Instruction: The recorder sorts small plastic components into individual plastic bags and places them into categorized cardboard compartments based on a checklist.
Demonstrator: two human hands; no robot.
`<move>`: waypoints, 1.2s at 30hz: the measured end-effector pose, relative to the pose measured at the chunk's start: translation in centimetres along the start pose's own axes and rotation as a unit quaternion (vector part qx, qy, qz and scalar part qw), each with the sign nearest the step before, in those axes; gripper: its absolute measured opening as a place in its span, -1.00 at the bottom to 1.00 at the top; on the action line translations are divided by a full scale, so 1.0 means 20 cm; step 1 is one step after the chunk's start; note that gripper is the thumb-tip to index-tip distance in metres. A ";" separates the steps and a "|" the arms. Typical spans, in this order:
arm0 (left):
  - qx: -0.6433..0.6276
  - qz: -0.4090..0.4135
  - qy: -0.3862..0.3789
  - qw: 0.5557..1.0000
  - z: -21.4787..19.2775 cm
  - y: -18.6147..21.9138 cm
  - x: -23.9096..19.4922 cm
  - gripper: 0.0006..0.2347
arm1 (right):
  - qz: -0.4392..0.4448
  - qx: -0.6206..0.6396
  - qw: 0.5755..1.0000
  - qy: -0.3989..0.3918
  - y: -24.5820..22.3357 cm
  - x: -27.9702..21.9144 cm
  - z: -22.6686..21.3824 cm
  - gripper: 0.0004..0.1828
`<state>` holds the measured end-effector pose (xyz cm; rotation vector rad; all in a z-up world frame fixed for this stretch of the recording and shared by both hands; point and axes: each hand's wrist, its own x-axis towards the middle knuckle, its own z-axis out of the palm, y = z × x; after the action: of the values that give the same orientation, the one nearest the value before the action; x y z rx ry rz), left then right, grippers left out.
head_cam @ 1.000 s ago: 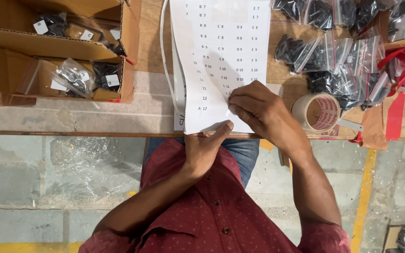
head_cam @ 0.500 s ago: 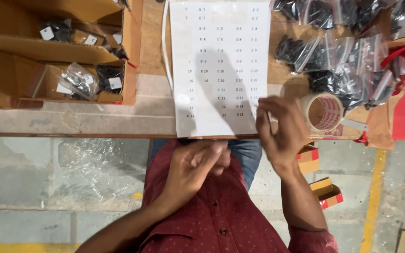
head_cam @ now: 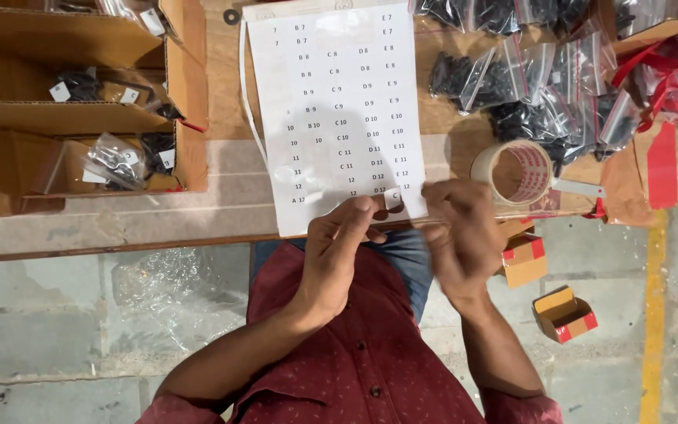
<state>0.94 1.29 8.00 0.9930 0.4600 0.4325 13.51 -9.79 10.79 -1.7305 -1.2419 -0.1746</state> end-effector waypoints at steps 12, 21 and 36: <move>0.303 0.080 -0.013 0.949 0.13 0.11 0.24 -0.59 | 0.269 0.353 0.891 0.095 0.22 -0.10 0.03 -0.89; 0.216 0.048 -0.041 0.974 0.27 0.19 0.56 -0.59 | 0.313 0.467 0.812 0.156 0.31 -0.09 0.03 -0.86; 0.345 0.059 -0.070 0.934 0.32 0.14 0.61 -0.56 | 0.263 0.369 0.876 0.165 0.30 0.13 -0.18 -0.89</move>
<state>14.23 4.78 11.29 1.7297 0.4312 0.3048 20.77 -10.89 10.55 -1.2211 -0.4448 0.2912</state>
